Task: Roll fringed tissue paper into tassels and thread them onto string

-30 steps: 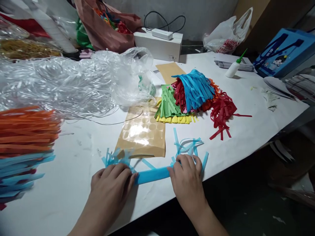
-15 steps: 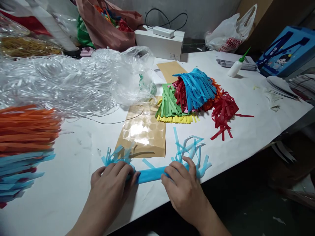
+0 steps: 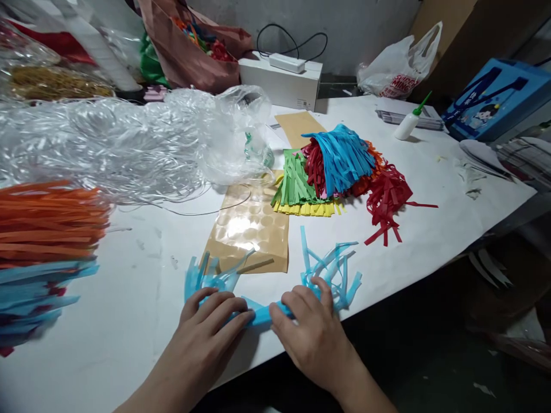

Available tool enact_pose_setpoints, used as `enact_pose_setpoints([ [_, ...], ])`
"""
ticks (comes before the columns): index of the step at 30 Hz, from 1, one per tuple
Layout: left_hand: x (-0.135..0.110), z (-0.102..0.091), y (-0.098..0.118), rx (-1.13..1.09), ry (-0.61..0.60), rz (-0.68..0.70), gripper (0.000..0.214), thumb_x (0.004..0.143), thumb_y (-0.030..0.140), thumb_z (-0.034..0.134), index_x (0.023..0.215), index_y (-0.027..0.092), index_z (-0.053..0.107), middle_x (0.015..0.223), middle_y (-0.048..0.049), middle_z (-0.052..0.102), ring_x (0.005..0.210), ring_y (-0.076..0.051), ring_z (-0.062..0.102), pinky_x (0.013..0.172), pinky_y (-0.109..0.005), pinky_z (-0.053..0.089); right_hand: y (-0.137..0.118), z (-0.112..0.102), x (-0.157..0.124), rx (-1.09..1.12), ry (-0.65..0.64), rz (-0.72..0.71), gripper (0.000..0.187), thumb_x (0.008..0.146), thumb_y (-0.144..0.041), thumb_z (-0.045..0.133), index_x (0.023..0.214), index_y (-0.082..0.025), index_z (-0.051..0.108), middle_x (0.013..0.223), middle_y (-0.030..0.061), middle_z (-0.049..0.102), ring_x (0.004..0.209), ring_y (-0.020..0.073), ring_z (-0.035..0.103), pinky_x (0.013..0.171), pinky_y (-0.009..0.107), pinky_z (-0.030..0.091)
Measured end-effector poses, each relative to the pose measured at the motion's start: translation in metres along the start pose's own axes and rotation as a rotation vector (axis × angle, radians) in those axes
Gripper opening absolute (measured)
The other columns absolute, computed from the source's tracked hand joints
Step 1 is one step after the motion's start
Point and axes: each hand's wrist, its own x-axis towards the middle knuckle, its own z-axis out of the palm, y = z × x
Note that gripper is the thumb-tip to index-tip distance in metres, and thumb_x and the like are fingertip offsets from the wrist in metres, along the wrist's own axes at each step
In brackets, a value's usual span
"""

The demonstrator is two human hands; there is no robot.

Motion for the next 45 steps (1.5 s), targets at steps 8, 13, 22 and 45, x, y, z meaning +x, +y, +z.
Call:
enact_pose_setpoints([
  [8,-0.014,-0.005,0.001,-0.064,-0.002,0.000,0.030,0.102,0.011,0.040,0.095,0.020,0.068,0.084,-0.0019,0.071,0.083,-0.021,0.059,0.092,-0.044,0.034,-0.008,0.017,-0.011,-0.025,-0.010,-0.069,0.024,0.098,-0.007,0.044,0.102,-0.016,0.066,0.090,0.0051,0.070,0.094,0.0205,0.061,0.112,0.048,0.025],
  [13,-0.024,-0.001,0.002,-0.065,0.084,-0.072,0.030,0.100,0.010,0.042,0.095,0.023,0.069,0.087,-0.0017,0.074,0.088,-0.023,0.061,0.094,-0.046,0.034,0.003,0.004,-0.018,-0.008,0.048,0.019,0.019,0.097,-0.007,0.049,0.093,-0.018,0.064,0.093,0.0048,0.070,0.097,0.0209,0.063,0.112,0.050,0.027],
  [22,-0.029,-0.007,0.011,-0.079,0.070,-0.318,0.014,0.094,0.016,0.054,0.083,0.022,0.060,0.097,-0.0059,0.066,0.095,-0.025,0.056,0.088,-0.044,0.034,0.006,-0.002,-0.010,0.060,0.002,0.211,0.017,0.100,-0.014,0.048,0.089,-0.018,0.060,0.104,0.0095,0.064,0.106,0.0264,0.059,0.108,0.059,0.027],
  [45,-0.026,-0.009,0.004,-0.027,0.057,-0.195,0.008,0.092,0.013,0.055,0.089,0.021,0.057,0.094,-0.0061,0.061,0.090,-0.025,0.053,0.083,-0.041,0.032,0.059,-0.074,-0.042,-0.474,0.208,0.279,0.013,0.087,-0.008,0.058,0.083,-0.017,0.066,0.110,0.0145,0.069,0.109,0.0352,0.063,0.106,0.067,0.032],
])
